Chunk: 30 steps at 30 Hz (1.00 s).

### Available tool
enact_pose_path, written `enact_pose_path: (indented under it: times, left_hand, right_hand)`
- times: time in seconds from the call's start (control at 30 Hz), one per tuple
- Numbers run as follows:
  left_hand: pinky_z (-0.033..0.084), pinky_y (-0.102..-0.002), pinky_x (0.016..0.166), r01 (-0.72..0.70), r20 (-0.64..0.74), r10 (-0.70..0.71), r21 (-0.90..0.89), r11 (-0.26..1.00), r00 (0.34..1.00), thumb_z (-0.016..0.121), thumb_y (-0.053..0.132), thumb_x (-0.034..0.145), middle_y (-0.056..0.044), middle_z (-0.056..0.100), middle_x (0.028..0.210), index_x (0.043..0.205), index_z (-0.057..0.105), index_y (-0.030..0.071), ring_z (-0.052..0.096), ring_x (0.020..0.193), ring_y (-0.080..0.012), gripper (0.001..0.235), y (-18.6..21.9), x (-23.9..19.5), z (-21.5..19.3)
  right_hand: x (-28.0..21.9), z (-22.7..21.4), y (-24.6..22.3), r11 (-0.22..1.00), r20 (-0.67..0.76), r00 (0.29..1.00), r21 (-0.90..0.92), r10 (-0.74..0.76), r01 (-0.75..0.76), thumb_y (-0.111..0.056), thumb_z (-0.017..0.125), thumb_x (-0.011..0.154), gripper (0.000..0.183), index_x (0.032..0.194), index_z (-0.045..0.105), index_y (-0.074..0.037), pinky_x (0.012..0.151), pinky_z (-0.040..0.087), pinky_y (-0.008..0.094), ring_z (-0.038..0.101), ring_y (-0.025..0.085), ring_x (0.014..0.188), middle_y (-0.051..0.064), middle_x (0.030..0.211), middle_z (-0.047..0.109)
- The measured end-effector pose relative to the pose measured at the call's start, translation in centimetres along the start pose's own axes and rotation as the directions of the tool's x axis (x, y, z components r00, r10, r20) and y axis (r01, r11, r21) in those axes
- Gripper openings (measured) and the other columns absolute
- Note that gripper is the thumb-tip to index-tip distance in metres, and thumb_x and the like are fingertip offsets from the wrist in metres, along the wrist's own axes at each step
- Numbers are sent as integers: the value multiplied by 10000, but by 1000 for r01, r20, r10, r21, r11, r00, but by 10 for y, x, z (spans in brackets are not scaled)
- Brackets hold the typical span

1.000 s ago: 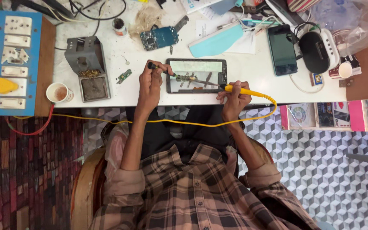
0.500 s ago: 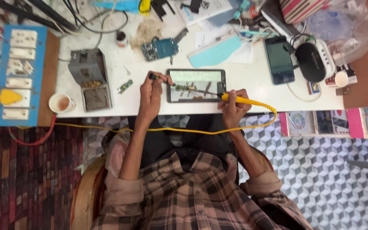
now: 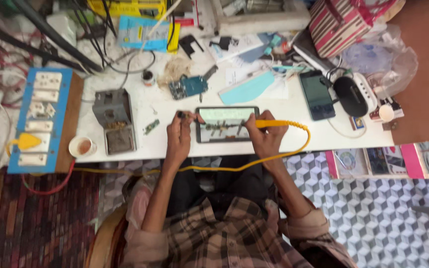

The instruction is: The person uses a soldering iron and tweezers to work on a small circuit board placed on a tablet screen. They repeatedly apply heat and solder to specific points on the board while holding it steady.

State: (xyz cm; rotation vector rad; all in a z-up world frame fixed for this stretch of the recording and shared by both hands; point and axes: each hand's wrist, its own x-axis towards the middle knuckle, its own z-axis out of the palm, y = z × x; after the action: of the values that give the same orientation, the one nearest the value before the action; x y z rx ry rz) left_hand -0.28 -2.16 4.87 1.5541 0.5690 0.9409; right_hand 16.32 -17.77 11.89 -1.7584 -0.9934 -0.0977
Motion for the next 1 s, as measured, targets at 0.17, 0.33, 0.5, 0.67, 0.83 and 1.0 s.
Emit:
enact_pose_path:
  times: [0.17,0.33,0.5,0.67,0.83,1.0]
  left_hand:
    - [368,-250,509,-35,11,35,-16,999,999,442,164,1116,-56,755,955,1083,547,9,389,520,-47,190,8,10,-2]
    - [415,-267,575,-59,39,57,39,998,998,408,104,1123,-70,731,907,1070,552,11,480,599,-73,179,9,7,9]
    - [443,-286,616,-8,82,4,50,999,997,439,80,1089,-104,720,910,1033,540,3,492,600,-134,138,3,4,17]
    - [513,-313,811,-205,72,209,-68,976,975,420,131,1178,-79,668,943,1094,520,20,613,835,-131,171,-4,2,16]
    - [422,-264,651,-17,83,25,-104,994,996,440,226,1143,-58,676,939,1085,524,28,425,653,-77,223,-12,-4,9]
    - [447,-259,717,-82,91,102,-204,976,991,453,246,1182,-54,657,972,1116,525,31,462,745,-69,236,-13,4,9]
  right_hand:
    - [4,0,-9,992,106,993,114,46,-58,-116,731,967,281,754,575,-22,485,345,272,460,89,512,16,592,532]
    - [-1,-1,-13,997,80,995,29,63,-65,-140,737,979,286,770,585,-16,481,365,249,488,54,513,-1,595,568]
    - [-10,5,-26,991,36,992,57,120,-122,-153,729,1007,335,754,552,-23,477,346,240,473,40,529,6,591,556]
    - [-18,11,-16,978,21,989,147,148,-150,-147,699,1037,324,784,533,-31,493,343,230,465,34,558,-1,632,591]
    - [-45,14,30,888,-95,966,424,240,-179,-183,627,1078,243,905,529,-43,484,405,254,501,86,531,48,697,577]
    - [-58,7,83,679,-132,906,707,401,-197,-244,571,1094,236,974,500,-53,432,398,275,484,132,484,55,639,503]
